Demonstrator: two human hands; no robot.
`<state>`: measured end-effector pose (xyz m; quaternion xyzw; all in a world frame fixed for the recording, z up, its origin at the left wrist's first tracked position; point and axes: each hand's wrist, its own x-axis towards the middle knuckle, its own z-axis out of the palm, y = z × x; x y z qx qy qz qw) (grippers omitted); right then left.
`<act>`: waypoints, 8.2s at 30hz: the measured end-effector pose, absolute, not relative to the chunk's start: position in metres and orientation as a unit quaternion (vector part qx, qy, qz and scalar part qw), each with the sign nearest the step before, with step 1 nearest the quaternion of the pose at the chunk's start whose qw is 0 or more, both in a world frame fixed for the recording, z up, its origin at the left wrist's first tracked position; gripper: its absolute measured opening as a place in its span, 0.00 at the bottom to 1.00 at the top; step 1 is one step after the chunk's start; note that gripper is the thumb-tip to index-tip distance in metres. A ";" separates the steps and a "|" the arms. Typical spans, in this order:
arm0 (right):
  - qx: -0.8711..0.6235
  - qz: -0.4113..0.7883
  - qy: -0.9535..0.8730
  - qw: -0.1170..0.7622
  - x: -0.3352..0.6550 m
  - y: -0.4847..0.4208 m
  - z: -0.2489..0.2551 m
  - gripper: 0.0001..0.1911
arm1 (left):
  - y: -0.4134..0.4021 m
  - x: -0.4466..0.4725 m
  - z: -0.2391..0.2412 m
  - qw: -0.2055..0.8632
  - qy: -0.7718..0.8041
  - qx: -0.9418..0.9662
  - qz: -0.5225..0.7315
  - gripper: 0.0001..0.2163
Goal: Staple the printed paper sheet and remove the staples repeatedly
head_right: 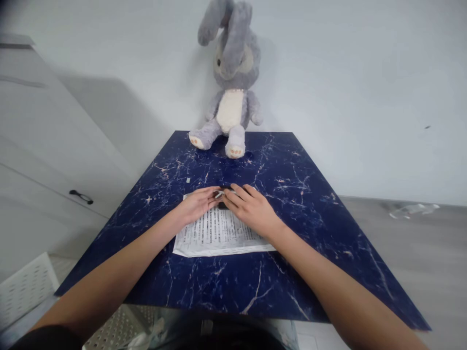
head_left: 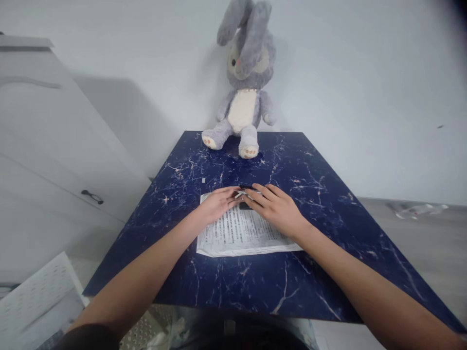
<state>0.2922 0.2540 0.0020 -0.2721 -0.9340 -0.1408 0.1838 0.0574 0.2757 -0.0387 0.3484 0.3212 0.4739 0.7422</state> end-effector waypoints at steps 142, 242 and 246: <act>-0.461 0.157 -0.864 0.124 0.426 0.263 0.015 0.10 | 0.287 0.043 -0.040 0.163 0.593 0.754 0.233 0.08; -0.594 0.115 -0.773 0.192 0.451 0.232 -0.025 0.17 | 0.278 0.042 -0.043 0.124 0.474 0.769 0.411 0.18; -0.479 0.174 -0.837 0.197 0.454 0.310 -0.013 0.17 | 0.282 0.038 -0.045 0.142 0.492 0.749 0.420 0.17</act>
